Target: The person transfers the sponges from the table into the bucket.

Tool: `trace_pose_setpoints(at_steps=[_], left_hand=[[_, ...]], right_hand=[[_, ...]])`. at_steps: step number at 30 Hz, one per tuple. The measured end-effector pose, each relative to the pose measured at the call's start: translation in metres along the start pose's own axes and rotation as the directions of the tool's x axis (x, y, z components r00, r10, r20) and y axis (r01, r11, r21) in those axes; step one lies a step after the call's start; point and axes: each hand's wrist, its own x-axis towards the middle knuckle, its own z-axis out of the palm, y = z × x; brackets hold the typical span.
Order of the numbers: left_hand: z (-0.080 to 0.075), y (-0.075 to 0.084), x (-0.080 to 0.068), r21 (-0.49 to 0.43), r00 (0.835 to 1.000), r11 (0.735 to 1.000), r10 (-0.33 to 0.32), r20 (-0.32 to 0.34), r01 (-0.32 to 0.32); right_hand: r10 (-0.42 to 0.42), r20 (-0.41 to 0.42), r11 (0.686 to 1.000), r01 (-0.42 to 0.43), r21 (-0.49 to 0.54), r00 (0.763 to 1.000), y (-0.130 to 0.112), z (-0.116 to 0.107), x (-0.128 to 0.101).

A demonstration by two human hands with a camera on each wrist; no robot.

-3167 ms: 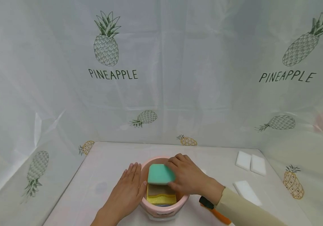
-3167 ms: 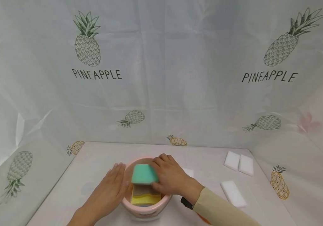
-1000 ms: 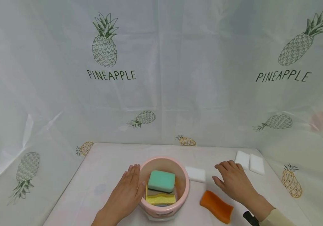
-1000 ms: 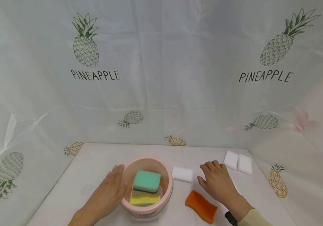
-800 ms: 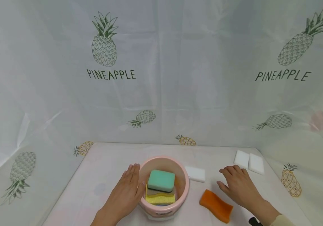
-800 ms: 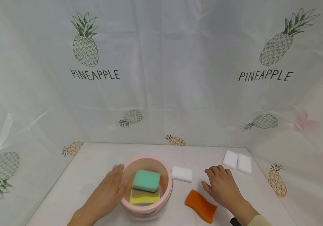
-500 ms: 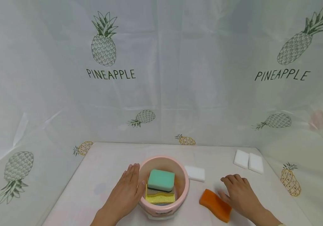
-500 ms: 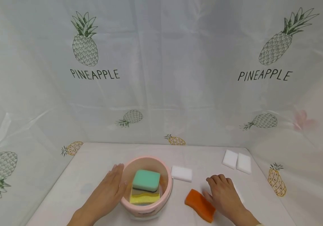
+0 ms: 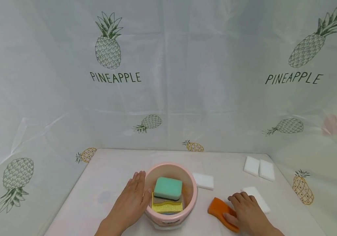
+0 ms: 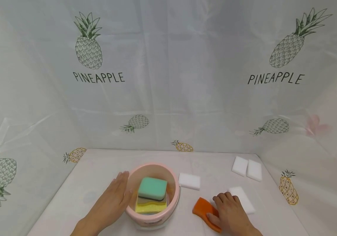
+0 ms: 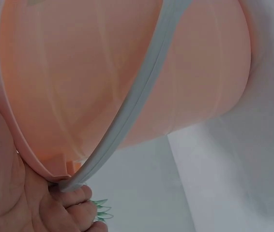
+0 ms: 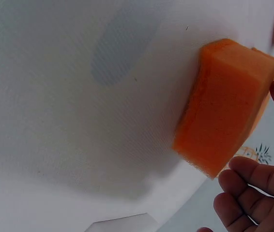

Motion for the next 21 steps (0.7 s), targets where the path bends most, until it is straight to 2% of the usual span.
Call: trace_pose_setpoints(at_steps=[3,7,11,14,18,21], left_hand=[[0.001,-0.001,0.000,0.006,1.000,1.000,0.001,-0.004,-0.001],[0.002,-0.002,0.001,0.010,1.000,1.000,-0.004,-0.010,0.004],[0.002,-0.002,0.001,0.007,1.000,1.000,-0.012,-0.006,0.012],[0.001,-0.002,0.001,0.003,1.000,1.000,-0.007,-0.011,0.007],[0.000,0.000,0.000,-0.001,1.000,1.000,0.002,-0.010,-0.002],[-0.001,0.000,0.000,-0.007,1.000,1.000,-0.003,0.000,0.003]], right_hand=[[0.020,0.006,1.000,-0.020,-0.006,1.000,0.000,-0.001,-0.001],[0.053,-0.032,0.998,-0.054,-0.028,0.998,0.003,0.000,-0.002],[0.125,-0.062,0.991,-0.127,-0.032,0.990,0.012,0.002,-0.002],[0.220,-0.049,0.975,-0.221,-0.019,0.974,0.022,0.003,-0.003],[0.343,0.004,0.939,-0.342,-0.021,0.939,0.038,0.003,-0.007],[0.401,0.053,0.916,-0.399,-0.042,0.914,0.049,0.004,-0.011]])
